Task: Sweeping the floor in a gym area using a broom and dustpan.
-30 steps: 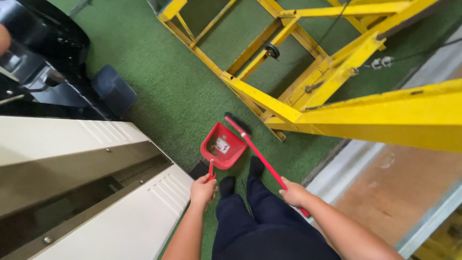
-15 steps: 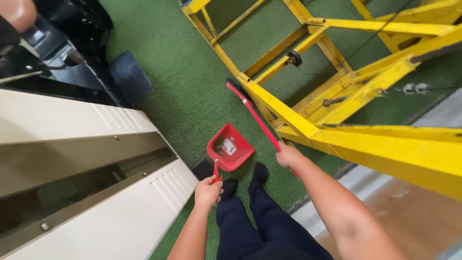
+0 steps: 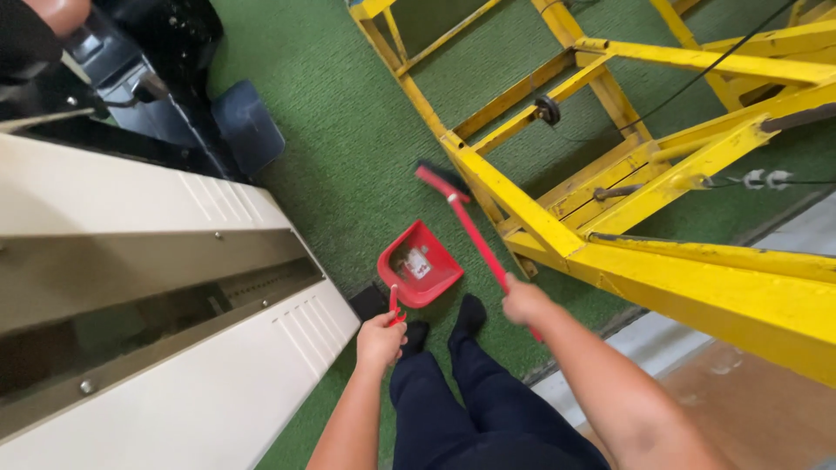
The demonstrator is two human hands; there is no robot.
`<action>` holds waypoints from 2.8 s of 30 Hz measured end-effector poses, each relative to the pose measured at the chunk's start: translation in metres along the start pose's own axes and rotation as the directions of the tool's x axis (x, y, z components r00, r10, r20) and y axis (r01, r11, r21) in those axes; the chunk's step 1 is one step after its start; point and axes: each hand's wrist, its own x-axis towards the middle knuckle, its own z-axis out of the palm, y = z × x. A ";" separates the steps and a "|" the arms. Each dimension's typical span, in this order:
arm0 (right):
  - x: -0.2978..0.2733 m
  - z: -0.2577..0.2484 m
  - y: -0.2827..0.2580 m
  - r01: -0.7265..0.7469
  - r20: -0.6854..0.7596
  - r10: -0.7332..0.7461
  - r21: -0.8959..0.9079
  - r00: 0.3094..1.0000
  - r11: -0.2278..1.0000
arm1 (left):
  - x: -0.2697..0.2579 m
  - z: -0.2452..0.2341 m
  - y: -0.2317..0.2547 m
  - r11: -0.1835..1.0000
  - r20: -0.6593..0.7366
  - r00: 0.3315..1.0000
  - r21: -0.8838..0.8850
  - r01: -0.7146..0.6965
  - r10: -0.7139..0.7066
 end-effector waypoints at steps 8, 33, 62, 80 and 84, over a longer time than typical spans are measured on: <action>-0.027 0.004 0.052 0.040 -0.030 -0.037 0.098 0.999 0.994 | -0.001 0.003 0.006 1.000 -0.007 1.000 -0.003 0.007 -0.007; 0.004 -0.049 -0.049 0.013 -0.114 -0.002 0.099 0.993 0.995 | -0.003 -0.009 0.016 0.999 -0.025 1.000 0.046 0.006 -0.005; -0.053 0.015 0.030 0.057 0.006 -0.058 0.126 0.998 0.990 | 0.013 -0.007 0.016 1.000 -0.005 1.000 0.001 0.004 -0.004; -0.041 -0.054 -0.007 -0.049 0.056 0.040 0.171 0.998 0.984 | 0.015 -0.004 0.024 0.997 0.000 1.000 -0.072 -0.004 0.004; 0.006 -0.006 0.042 0.164 -0.001 -0.168 0.219 0.986 0.962 | 0.007 -0.003 0.032 1.000 -0.027 1.000 0.012 -0.010 0.010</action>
